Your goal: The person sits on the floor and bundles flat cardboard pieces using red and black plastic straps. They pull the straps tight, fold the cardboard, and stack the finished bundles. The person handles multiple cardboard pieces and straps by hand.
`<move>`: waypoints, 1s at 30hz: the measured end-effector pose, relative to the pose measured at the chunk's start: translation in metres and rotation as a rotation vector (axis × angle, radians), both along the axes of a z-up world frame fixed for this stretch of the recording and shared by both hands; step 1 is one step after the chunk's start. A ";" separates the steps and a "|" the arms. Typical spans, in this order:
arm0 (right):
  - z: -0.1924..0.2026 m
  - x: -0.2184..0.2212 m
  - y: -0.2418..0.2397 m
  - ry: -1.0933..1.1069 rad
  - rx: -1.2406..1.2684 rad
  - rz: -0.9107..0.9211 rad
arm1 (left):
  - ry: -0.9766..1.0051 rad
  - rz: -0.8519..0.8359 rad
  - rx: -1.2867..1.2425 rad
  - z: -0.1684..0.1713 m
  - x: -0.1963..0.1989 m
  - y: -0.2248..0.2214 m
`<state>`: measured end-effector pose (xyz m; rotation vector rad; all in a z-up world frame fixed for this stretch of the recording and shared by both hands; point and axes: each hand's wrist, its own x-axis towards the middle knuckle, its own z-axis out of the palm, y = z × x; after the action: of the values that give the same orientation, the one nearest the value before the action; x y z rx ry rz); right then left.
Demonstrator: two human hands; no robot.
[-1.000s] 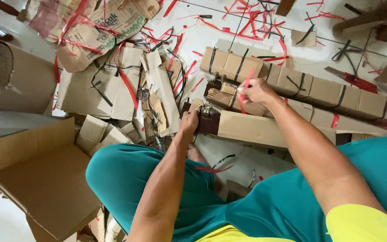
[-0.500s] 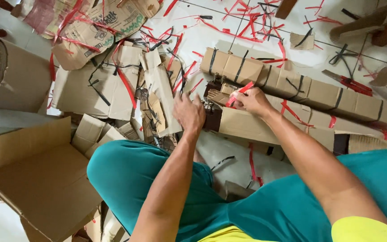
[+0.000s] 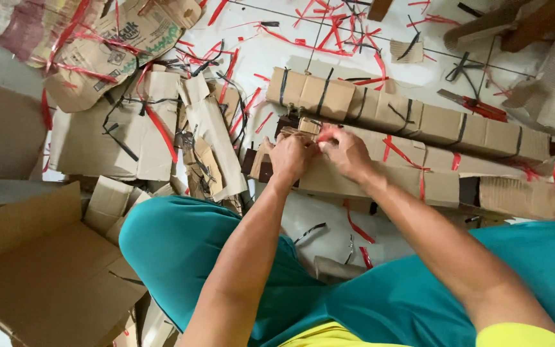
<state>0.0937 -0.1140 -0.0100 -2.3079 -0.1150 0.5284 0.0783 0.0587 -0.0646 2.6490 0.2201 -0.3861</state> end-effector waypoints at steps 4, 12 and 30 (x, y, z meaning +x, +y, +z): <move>0.030 -0.058 0.001 -0.515 0.057 -0.168 | -0.054 0.001 0.073 0.002 -0.007 0.000; -0.035 -0.163 -0.044 0.338 -0.072 -0.069 | -0.050 0.002 -0.054 0.015 -0.011 0.008; -0.038 -0.165 -0.016 0.403 0.046 0.087 | 0.002 0.024 -0.151 0.040 -0.008 0.007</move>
<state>-0.0715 -0.1300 -0.0484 -2.1131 -0.0316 1.0120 0.0707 0.0653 -0.0245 2.4957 0.2140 -0.3821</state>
